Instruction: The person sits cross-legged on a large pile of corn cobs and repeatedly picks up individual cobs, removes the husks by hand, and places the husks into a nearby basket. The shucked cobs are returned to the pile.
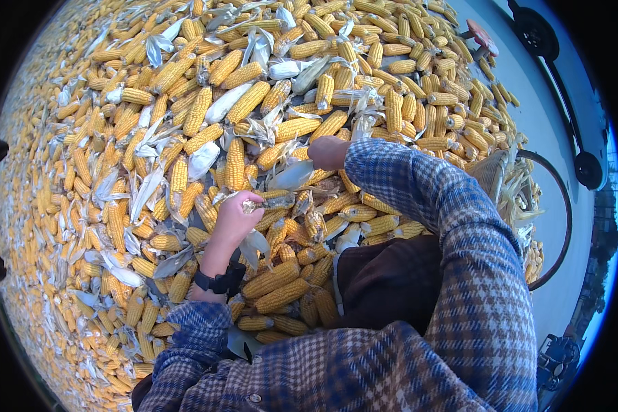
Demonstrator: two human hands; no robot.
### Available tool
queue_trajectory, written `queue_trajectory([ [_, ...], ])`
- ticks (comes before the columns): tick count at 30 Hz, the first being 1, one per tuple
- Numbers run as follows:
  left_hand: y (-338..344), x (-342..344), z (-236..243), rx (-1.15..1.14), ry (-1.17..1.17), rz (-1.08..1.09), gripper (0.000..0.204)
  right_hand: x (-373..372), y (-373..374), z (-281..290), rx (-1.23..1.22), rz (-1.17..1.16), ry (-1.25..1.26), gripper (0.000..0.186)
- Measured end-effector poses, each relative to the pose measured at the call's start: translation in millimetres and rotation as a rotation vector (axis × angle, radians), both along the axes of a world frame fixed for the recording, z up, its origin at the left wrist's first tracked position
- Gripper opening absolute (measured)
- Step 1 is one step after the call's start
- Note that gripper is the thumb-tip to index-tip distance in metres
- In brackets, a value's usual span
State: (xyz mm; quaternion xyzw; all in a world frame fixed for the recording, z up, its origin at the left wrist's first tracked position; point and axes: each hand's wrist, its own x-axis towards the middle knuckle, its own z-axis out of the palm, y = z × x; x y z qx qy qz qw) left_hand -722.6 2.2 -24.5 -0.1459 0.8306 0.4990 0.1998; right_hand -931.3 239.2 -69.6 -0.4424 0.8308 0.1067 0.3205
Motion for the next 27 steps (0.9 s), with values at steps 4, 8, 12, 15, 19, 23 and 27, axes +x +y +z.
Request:
queue_trajectory([
  [4,6,-5,0,-0.136,0.417,0.049,0.049,14,-28,66,-0.307,0.256,0.018,0.024],
  [8,16,-14,13,-0.141,0.454,-0.041,0.067,27,-57,138,-0.548,0.28,-0.094,0.024],
  [12,14,-20,30,0.194,0.374,0.096,0.051,35,-65,165,-0.855,-0.1,-0.379,0.024],
  [15,14,-17,39,0.3,0.374,0.125,0.046,46,-61,157,-0.991,-0.442,-0.617,0.027],
  [19,15,-13,42,0.258,0.275,0.072,0.046,56,-52,145,-1.01,-0.504,-0.641,0.031],
  [23,16,-16,42,0.307,0.503,0.222,0.04,59,-48,142,-1.031,-0.289,-0.451,0.029],
  [27,17,-21,44,0.221,0.694,0.312,0.033,67,-50,136,-0.968,-0.293,-0.509,0.018],
])
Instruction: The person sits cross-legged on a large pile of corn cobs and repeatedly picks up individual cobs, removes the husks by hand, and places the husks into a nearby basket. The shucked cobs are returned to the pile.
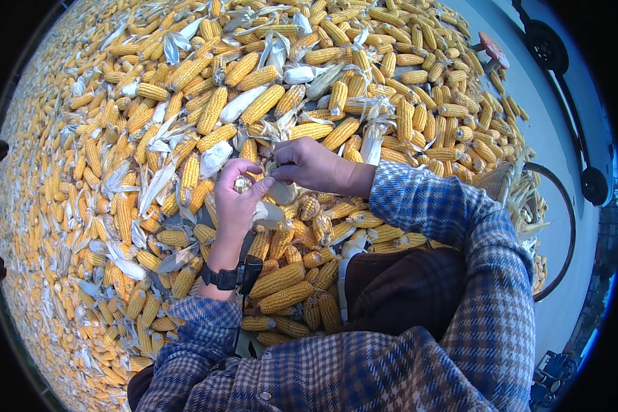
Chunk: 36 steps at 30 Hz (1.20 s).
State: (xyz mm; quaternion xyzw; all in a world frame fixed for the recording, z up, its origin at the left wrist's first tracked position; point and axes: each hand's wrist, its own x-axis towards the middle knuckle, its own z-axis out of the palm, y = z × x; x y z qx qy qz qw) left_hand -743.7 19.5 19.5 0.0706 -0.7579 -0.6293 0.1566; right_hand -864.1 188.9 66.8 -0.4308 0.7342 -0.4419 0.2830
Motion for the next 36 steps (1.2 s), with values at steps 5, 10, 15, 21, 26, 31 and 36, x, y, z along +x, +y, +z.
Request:
queue_trajectory([
  [5,3,1,2,-0.04,0.028,0.023,0.031,9,-2,-7,-0.108,0.044,0.125,0.014],
  [10,0,4,-6,-0.019,-0.006,-0.015,0.029,15,-2,-2,-0.168,0.077,0.199,0.018],
  [15,4,8,-4,0.283,-0.058,-0.14,0.027,13,-1,-7,-0.114,-0.029,0.257,0.02],
  [21,5,23,10,0.544,-0.096,-0.313,0.028,-37,26,-32,-0.071,-0.647,-0.604,0.026],
  [26,-31,27,-15,0.218,-0.596,-0.798,0.022,-97,68,-34,-0.261,-0.991,-0.625,0.024],
  [31,-35,26,-29,-0.139,-0.684,-0.585,0.025,-90,77,-29,-0.209,-0.932,-0.674,0.025],
  [36,-8,-7,0,-0.068,-0.153,-0.055,0.039,-47,36,-15,-0.018,-0.565,-0.462,0.027],
])
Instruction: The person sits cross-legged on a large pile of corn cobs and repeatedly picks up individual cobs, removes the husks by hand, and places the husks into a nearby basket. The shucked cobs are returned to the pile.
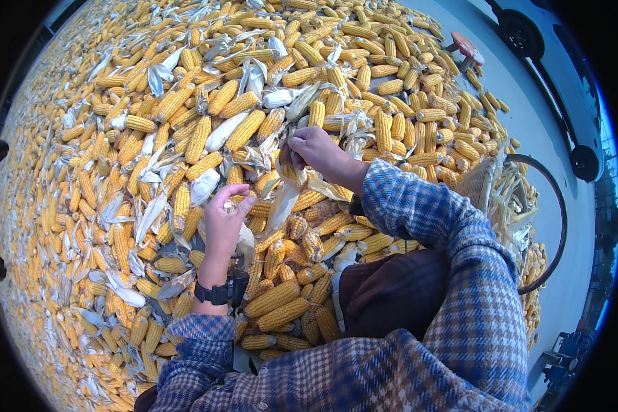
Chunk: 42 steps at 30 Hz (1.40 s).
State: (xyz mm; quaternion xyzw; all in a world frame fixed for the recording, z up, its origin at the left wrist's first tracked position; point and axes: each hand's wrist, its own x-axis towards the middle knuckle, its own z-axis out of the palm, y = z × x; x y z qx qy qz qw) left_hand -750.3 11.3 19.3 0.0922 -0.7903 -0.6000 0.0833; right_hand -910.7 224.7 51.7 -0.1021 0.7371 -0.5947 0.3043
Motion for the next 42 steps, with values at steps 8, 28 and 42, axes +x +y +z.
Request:
queue_trajectory([
  [8,18,-9,20,-0.165,0.357,0.182,0.018,45,-45,16,-0.044,0.158,-0.064,0.027],
  [28,-50,15,-75,-0.403,-0.585,0.099,0.029,43,-43,32,-0.313,0.006,-0.368,0.027],
  [42,-1,8,8,-0.458,0.143,-0.001,0.044,47,-47,51,-0.08,0.304,0.124,0.028],
])
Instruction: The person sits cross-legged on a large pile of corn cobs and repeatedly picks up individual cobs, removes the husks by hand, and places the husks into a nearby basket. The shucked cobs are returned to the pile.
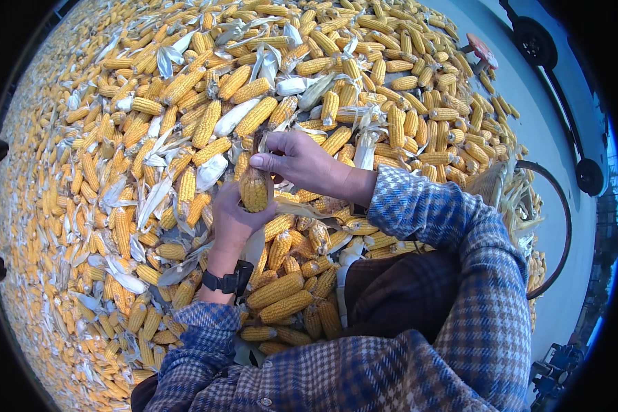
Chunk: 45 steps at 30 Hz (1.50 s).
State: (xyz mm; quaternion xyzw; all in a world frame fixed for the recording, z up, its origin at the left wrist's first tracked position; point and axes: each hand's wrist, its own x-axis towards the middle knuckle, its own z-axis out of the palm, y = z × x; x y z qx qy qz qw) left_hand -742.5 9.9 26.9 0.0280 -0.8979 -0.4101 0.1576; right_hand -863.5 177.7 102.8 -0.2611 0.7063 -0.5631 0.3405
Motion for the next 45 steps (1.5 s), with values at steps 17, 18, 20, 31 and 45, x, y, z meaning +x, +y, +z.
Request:
queue_trajectory([
  [17,15,4,-12,1.092,-0.085,-0.034,0.043,-1,15,-57,0.086,-0.418,-0.33,0.028],
  [18,11,4,-15,0.992,-0.116,-0.04,0.041,-2,16,-55,0.107,-0.387,-0.317,0.028],
  [20,1,2,-19,0.728,-0.107,-0.029,0.035,-4,20,-54,0.092,-0.274,-0.303,0.027],
  [31,-57,-4,-6,0.922,0.111,0.367,0.037,-23,63,-100,0.957,0.33,0.203,0.044],
  [45,28,18,-14,1.488,-0.552,0.031,0.07,28,-14,-53,-0.266,-0.075,-0.575,0.057],
])
